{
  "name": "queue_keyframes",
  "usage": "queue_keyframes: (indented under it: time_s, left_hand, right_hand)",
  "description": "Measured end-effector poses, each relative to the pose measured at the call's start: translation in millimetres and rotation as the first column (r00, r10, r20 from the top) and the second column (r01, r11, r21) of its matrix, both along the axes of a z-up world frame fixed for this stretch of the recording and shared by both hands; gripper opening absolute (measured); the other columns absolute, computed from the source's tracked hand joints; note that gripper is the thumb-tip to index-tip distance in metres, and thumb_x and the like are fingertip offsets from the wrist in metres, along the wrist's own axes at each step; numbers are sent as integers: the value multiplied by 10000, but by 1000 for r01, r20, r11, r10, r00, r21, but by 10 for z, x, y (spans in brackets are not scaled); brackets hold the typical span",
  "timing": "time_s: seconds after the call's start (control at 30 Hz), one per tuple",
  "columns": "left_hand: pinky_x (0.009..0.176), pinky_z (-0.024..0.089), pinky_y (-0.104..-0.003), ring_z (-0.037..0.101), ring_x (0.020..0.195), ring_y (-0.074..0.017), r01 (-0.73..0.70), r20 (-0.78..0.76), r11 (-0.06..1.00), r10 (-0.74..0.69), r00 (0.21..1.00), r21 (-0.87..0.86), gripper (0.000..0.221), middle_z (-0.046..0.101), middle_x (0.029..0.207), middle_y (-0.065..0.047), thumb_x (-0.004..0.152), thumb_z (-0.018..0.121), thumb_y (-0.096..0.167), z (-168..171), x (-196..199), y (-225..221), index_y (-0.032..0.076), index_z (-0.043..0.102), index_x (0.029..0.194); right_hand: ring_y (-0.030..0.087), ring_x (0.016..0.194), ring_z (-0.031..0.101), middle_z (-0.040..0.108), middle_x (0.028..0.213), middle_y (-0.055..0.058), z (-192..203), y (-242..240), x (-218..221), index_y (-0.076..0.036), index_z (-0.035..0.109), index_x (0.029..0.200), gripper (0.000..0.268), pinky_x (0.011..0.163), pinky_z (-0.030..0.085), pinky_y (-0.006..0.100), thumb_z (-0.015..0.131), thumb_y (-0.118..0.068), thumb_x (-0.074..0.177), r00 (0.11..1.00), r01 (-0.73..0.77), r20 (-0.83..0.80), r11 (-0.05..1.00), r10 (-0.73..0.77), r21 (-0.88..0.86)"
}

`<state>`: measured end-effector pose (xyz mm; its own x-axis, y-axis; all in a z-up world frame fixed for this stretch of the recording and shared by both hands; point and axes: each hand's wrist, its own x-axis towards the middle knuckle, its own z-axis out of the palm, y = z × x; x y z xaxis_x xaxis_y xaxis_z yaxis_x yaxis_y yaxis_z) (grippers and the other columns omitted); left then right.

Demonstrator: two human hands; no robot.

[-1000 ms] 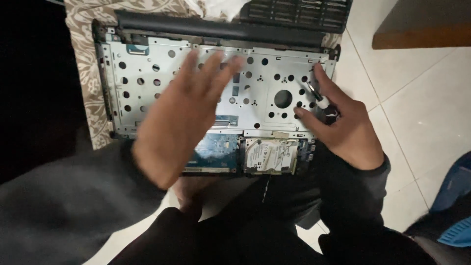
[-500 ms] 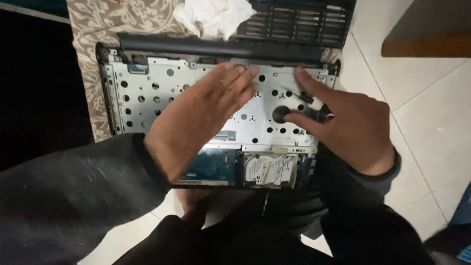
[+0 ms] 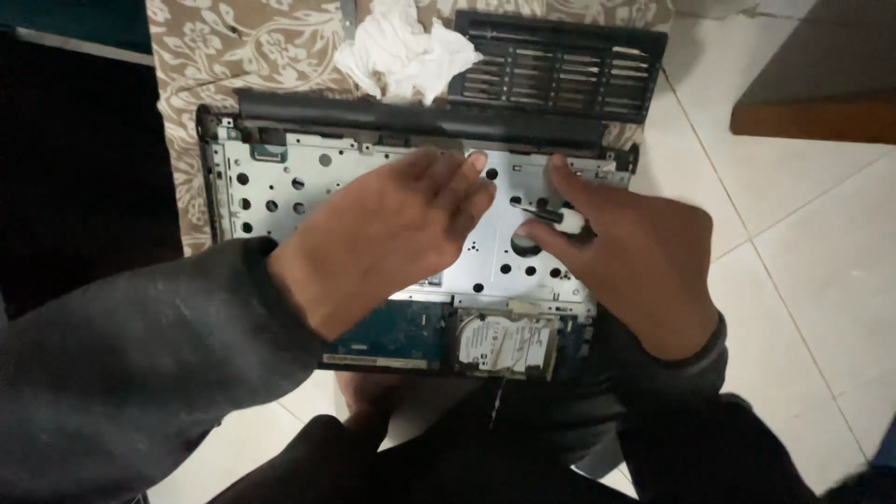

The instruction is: Installing or replacing a hard drive in a laptop by removing the internal casing and screws.

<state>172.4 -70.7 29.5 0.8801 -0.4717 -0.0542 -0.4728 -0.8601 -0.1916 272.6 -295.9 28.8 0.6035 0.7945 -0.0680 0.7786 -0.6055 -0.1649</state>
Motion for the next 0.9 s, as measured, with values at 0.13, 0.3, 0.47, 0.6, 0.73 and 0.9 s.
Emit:
queue_keyframes:
  time_s: [0.13,0.3,0.47,0.6,0.73,0.9]
  left_hand:
    - [1083,486,-363,596,1321,-280,-108,-246,930,20,969,-351,547,562,1504,-193,788,611,91,45,-65,162,8,600,1328]
    - [1175,398,-451,473,1435,-365,-245,-375,829,46,926,-503,662,459,1572,-253,688,601,-56,130,-143,175,-8,602,1348]
    - [1206,336,-475,416,1479,-359,-267,-397,864,86,914,-427,673,443,1584,-252,744,683,186,113,-305,230,-6,558,1377]
    - [1231,259,-492,345,1521,-357,-341,-430,878,179,885,-336,926,335,1643,-220,771,662,500,156,-614,458,19,389,1514]
    - [1188,247,-594,315,1480,-455,-533,-514,807,355,781,-253,1068,282,1640,-288,827,456,753,275,-936,727,33,272,1594]
    - [1151,345,-575,255,1532,-491,-698,-543,649,484,686,-303,1175,191,1671,-329,623,841,528,129,-1211,682,117,332,1599]
  right_hand:
    - [158,458,591,714,739,-37,-87,-39,71,-183,723,1349,786,478,366,284,827,-693,760,989,63,-134,998,-64,-11]
    - [180,442,531,779,881,12,-32,-31,149,-137,757,1354,797,475,370,294,877,-612,727,990,-16,-137,1000,19,27]
    - [159,397,541,682,622,9,72,-107,216,-181,712,1388,847,434,325,291,855,-631,685,954,86,-280,992,-110,-97]
    - [183,503,600,728,859,19,43,-557,410,-241,678,1281,461,464,404,324,777,-444,879,967,29,-241,975,-83,-219]
    - [166,549,600,753,859,-38,186,-434,514,-288,731,1334,577,550,477,300,839,-228,770,814,185,-486,935,-317,-301]
    - [105,733,733,834,981,-123,209,-298,527,-458,720,1344,703,739,550,306,821,-73,765,616,167,-602,831,-508,-530]
